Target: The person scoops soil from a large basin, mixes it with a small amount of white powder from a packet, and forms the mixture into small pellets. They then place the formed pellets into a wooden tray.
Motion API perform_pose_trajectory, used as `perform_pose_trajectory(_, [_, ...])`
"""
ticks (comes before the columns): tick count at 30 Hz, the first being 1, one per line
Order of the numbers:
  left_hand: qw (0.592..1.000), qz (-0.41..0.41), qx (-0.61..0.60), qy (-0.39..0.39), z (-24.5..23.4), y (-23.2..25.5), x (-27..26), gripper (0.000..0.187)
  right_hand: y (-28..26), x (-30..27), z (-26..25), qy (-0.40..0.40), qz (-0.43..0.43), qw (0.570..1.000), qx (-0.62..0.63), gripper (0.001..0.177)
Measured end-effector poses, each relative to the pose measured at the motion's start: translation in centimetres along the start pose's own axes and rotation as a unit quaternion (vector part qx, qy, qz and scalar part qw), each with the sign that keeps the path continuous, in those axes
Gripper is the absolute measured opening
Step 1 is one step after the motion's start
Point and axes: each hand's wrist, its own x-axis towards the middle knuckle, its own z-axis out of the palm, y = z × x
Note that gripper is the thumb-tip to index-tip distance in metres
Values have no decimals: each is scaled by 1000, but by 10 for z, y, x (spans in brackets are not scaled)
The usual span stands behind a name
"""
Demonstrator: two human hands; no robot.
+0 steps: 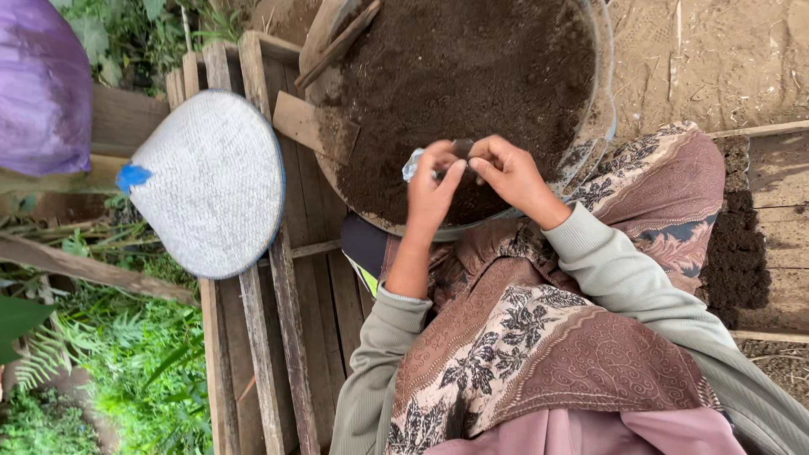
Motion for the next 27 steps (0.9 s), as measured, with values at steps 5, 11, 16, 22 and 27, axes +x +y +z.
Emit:
perform_pose_trajectory(5, [985,-64,-149,-53,29,-20,3,27,20,8,-3,28,8,997,-71,27])
perform_pose_trajectory(11, [999,-24,-22,-15,13,-3,1,16,-7,8,-26,-38,-40,986,-160,8])
perform_pose_trajectory(16, [922,-151,-333,-127,31,-50,2,32,-21,5,-16,-46,67,991,103,13])
perform_pose_trajectory(22, [798,-252,-532,-127,31,-34,5,11,-53,4,-43,-93,184,974,98,35])
perform_pose_trajectory(27, [919,-144,-365,-46,15,-19,9,12,-35,11,-48,-111,301,925,-203,63])
